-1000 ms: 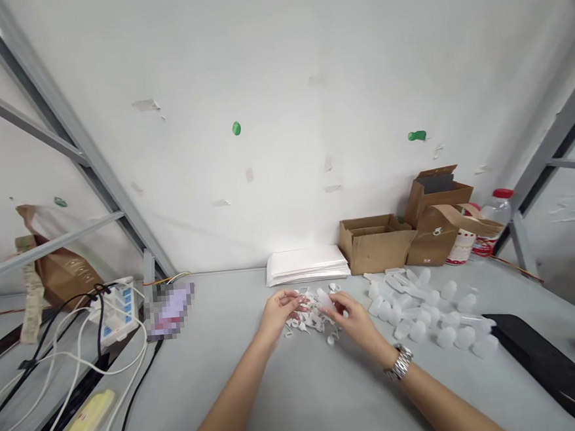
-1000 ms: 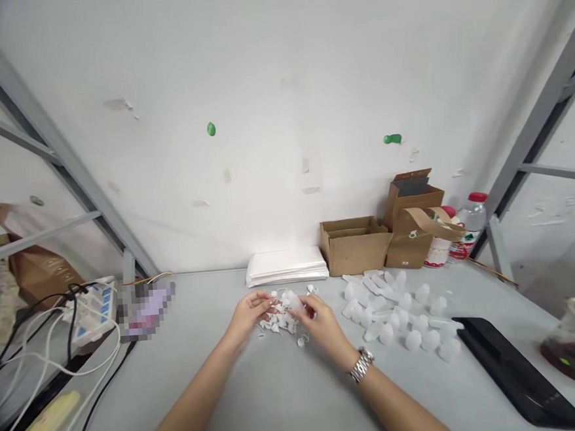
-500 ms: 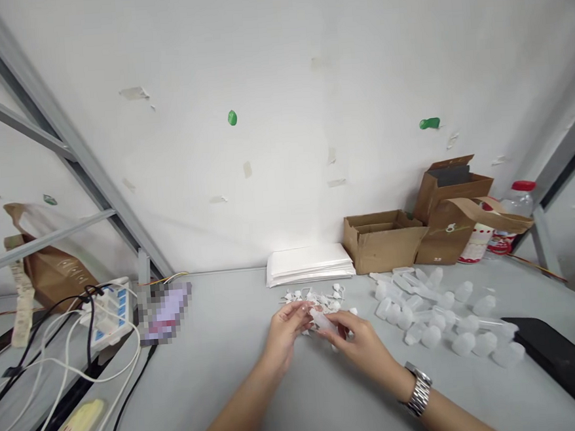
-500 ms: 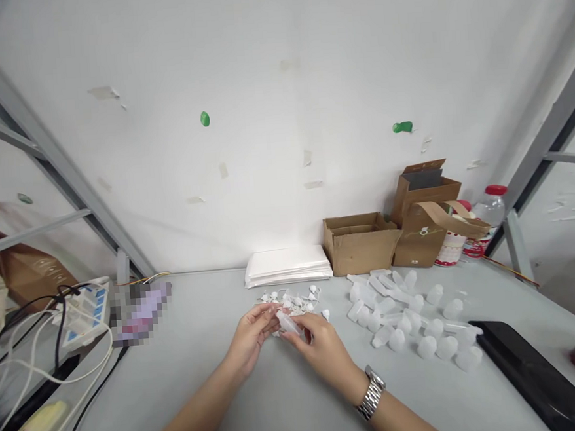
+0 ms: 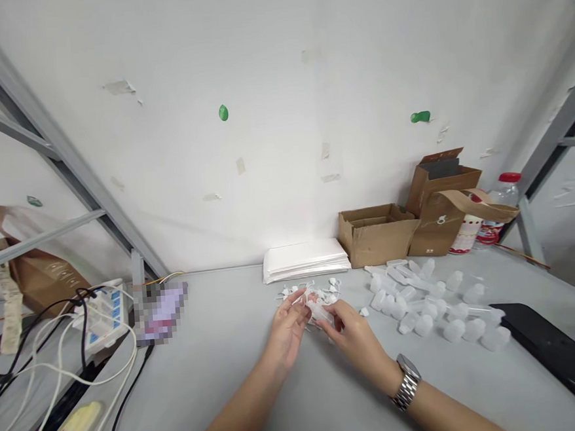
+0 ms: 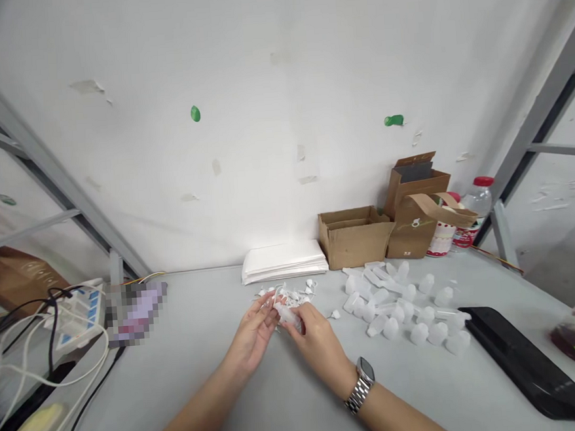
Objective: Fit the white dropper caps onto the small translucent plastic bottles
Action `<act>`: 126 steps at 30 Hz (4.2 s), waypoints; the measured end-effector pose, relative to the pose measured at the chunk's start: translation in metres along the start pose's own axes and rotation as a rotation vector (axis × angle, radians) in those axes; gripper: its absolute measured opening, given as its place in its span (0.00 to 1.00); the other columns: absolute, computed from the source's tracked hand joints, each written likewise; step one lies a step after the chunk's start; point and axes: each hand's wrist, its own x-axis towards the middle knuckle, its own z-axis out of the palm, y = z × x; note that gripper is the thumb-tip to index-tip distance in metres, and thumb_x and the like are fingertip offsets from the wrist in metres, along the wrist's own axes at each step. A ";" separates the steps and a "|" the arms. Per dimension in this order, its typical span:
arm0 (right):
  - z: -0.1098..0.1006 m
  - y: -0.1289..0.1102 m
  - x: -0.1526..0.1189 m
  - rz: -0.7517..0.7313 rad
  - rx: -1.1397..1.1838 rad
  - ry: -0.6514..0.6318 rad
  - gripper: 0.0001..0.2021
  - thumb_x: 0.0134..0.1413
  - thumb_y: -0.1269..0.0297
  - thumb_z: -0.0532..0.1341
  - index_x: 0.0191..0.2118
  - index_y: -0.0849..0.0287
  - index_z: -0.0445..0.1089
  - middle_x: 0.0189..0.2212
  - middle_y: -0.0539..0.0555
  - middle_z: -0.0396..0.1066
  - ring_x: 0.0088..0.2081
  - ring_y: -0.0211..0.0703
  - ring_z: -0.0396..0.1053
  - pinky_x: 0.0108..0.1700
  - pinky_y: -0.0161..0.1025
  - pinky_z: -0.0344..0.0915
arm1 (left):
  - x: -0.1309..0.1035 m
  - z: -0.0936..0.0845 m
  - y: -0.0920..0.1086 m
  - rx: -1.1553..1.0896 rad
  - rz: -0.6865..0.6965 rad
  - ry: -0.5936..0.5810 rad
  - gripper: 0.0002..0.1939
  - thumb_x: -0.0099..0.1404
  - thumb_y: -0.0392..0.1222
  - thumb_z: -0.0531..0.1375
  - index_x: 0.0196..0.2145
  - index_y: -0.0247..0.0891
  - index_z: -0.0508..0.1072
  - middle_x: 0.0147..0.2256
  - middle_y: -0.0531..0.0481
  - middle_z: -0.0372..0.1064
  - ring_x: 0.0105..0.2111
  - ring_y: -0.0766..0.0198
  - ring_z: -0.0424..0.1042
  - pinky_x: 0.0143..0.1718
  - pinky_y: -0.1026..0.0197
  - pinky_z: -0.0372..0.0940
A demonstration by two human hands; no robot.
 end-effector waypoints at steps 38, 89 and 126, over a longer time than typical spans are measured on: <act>0.000 -0.003 -0.006 -0.197 -0.088 0.114 0.08 0.58 0.63 0.51 0.37 0.60 0.64 0.27 0.54 0.66 0.30 0.42 0.65 0.31 0.38 0.64 | -0.005 0.001 0.001 0.141 -0.052 -0.161 0.14 0.55 0.43 0.61 0.39 0.34 0.74 0.44 0.42 0.70 0.47 0.55 0.65 0.49 0.56 0.55; -0.011 -0.014 0.009 0.512 1.148 -0.382 0.17 0.46 0.50 0.60 0.26 0.63 0.69 0.24 0.54 0.70 0.23 0.36 0.66 0.31 0.36 0.63 | -0.007 0.004 0.006 0.171 -0.089 -0.232 0.14 0.54 0.48 0.61 0.33 0.34 0.75 0.38 0.42 0.72 0.36 0.59 0.69 0.39 0.58 0.60; -0.004 -0.012 0.012 0.419 0.852 -0.272 0.17 0.45 0.49 0.60 0.28 0.60 0.66 0.25 0.50 0.70 0.24 0.37 0.65 0.29 0.36 0.63 | -0.009 0.008 0.001 0.096 -0.016 -0.134 0.14 0.53 0.46 0.62 0.33 0.33 0.74 0.35 0.44 0.70 0.31 0.64 0.66 0.29 0.64 0.58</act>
